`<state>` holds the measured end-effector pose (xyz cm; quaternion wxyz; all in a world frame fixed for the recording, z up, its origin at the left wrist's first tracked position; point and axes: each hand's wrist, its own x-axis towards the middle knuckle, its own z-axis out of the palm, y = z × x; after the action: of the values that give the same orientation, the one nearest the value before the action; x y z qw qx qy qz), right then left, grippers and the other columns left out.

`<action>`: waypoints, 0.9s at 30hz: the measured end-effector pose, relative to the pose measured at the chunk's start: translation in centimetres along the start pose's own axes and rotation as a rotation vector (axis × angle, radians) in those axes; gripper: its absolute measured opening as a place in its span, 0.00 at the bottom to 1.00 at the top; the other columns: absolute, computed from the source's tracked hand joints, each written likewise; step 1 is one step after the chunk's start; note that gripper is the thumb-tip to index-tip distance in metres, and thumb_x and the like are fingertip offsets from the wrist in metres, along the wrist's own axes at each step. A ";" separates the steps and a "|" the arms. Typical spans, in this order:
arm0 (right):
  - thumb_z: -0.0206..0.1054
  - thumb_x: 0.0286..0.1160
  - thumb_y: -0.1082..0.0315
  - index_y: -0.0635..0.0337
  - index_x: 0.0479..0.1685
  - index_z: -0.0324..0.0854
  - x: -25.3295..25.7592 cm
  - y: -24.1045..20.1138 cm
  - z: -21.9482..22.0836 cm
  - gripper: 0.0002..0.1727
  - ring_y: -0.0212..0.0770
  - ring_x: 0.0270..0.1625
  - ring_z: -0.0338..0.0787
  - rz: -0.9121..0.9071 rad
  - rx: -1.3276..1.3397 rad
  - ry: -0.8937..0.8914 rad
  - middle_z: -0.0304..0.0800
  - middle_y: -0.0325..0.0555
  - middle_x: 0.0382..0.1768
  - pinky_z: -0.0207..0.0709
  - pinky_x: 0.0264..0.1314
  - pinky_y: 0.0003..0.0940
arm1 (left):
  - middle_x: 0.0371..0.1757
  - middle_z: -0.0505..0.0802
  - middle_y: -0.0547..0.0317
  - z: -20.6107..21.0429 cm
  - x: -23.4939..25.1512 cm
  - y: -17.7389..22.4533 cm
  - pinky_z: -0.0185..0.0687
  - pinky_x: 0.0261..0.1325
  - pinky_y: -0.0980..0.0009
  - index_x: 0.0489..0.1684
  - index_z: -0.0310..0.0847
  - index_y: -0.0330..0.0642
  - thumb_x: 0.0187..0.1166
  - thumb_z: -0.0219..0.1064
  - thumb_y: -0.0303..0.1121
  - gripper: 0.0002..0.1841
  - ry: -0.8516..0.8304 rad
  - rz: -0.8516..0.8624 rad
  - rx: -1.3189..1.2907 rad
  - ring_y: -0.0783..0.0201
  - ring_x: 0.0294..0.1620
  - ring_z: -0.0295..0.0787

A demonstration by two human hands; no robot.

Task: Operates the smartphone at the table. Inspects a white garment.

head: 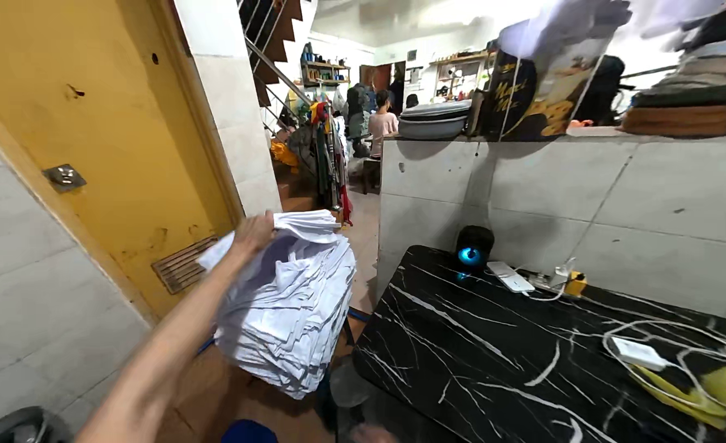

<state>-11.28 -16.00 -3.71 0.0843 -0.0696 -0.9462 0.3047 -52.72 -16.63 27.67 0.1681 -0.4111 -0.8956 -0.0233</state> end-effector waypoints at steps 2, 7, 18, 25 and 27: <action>0.62 0.84 0.63 0.59 0.61 0.89 1.7 -1.7 -3.1 0.16 0.56 0.68 0.88 -0.049 -0.073 0.238 0.90 0.56 0.64 0.79 0.73 0.57 | 0.45 0.90 0.29 -5.7 -2.0 -2.1 0.81 0.50 0.33 0.63 0.76 0.28 0.84 0.64 0.37 0.20 0.125 0.110 0.109 0.29 0.48 0.90; 0.75 0.69 0.50 0.57 0.66 0.86 9.6 -9.3 -15.1 0.28 0.55 0.67 0.86 -0.309 -0.159 1.070 0.86 0.56 0.67 0.81 0.67 0.57 | 0.36 0.87 0.32 -17.5 -10.1 -4.2 0.82 0.34 0.41 0.47 0.76 0.24 0.83 0.61 0.32 0.13 0.572 0.388 0.276 0.33 0.35 0.90; 0.75 0.58 0.72 0.54 0.44 0.86 5.4 -24.9 -28.0 0.13 0.27 0.31 0.89 -0.395 0.274 0.711 0.91 0.36 0.32 0.85 0.32 0.30 | 0.35 0.88 0.35 -32.8 -27.1 1.6 0.74 0.30 0.44 0.47 0.78 0.28 0.87 0.56 0.42 0.20 0.980 0.556 0.429 0.35 0.32 0.88; 0.74 0.52 0.77 0.57 0.41 0.86 9.0 -23.7 -30.9 0.14 0.17 0.35 0.87 -0.558 0.233 0.560 0.91 0.30 0.34 0.85 0.41 0.21 | 0.32 0.86 0.31 -30.5 -28.2 -4.6 0.75 0.26 0.41 0.46 0.74 0.26 0.81 0.60 0.40 0.19 0.719 0.701 0.348 0.32 0.28 0.86; 0.75 0.53 0.76 0.57 0.42 0.88 11.7 -23.6 -28.8 0.14 0.26 0.38 0.90 -0.524 0.236 0.447 0.93 0.36 0.35 0.87 0.44 0.32 | 0.33 0.86 0.33 -28.4 -27.6 -7.6 0.77 0.27 0.41 0.43 0.75 0.26 0.80 0.61 0.39 0.17 0.650 0.714 0.318 0.33 0.29 0.87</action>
<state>-18.82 -16.58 34.57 0.3719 0.1207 -0.8483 0.3570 -33.64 -46.84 46.28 0.4963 -0.6325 -0.5929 0.0456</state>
